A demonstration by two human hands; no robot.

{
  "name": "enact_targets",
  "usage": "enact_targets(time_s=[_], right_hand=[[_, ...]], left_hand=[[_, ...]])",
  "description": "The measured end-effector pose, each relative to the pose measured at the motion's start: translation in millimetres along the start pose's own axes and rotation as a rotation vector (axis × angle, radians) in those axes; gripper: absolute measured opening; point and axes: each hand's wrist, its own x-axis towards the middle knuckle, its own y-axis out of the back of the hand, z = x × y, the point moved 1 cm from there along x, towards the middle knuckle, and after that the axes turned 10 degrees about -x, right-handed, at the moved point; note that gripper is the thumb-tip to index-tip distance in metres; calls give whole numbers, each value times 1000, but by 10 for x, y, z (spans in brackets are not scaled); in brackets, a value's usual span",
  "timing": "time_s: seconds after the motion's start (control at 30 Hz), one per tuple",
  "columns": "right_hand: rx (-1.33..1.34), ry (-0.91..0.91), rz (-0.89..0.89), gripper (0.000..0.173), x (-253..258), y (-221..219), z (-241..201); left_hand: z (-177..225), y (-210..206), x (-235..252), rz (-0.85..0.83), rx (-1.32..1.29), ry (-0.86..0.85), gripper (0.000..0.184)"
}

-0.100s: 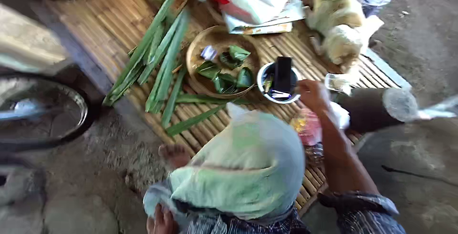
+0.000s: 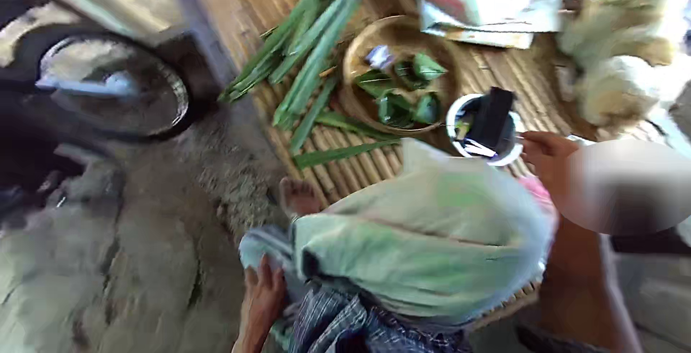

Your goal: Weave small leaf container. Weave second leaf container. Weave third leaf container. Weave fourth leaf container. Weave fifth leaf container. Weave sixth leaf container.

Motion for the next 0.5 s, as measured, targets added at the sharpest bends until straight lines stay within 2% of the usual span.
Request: enact_targets(time_s=[0.13, 0.23, 0.27, 0.3, 0.33, 0.37, 0.4, 0.43, 0.5], right_hand=[[69, 47, -173, 41, -13, 83, -795], [198, 247, -265, 38, -27, 28, -1279], [158, 143, -308, 33, -82, 20, -1680], [101, -129, -256, 30, -164, -59, -2222], [145, 89, -343, 31, -108, -80, -2171], [191, 412, -360, 31, 32, -179, -1923], [204, 648, -304, 32, 186, -308, -1724], [183, 707, -285, 33, 302, -408, -1621], [144, 586, -323, 30, 332, -598, -1691]], left_hand=[[42, -39, -130, 43, 8, -53, 65], [31, -134, -224, 63, 58, -85, 65], [8, -156, -259, 82, 64, -92, 65], [-20, -161, -292, 101, 74, -99, 65], [-48, -167, -322, 113, 85, -112, 65], [-62, -180, -341, 133, 86, -140, 65], [-55, -199, -343, 154, 78, -174, 65], [-43, -213, -332, 180, 64, -202, 66], [-23, -208, -305, 231, 9, -238, 66]])
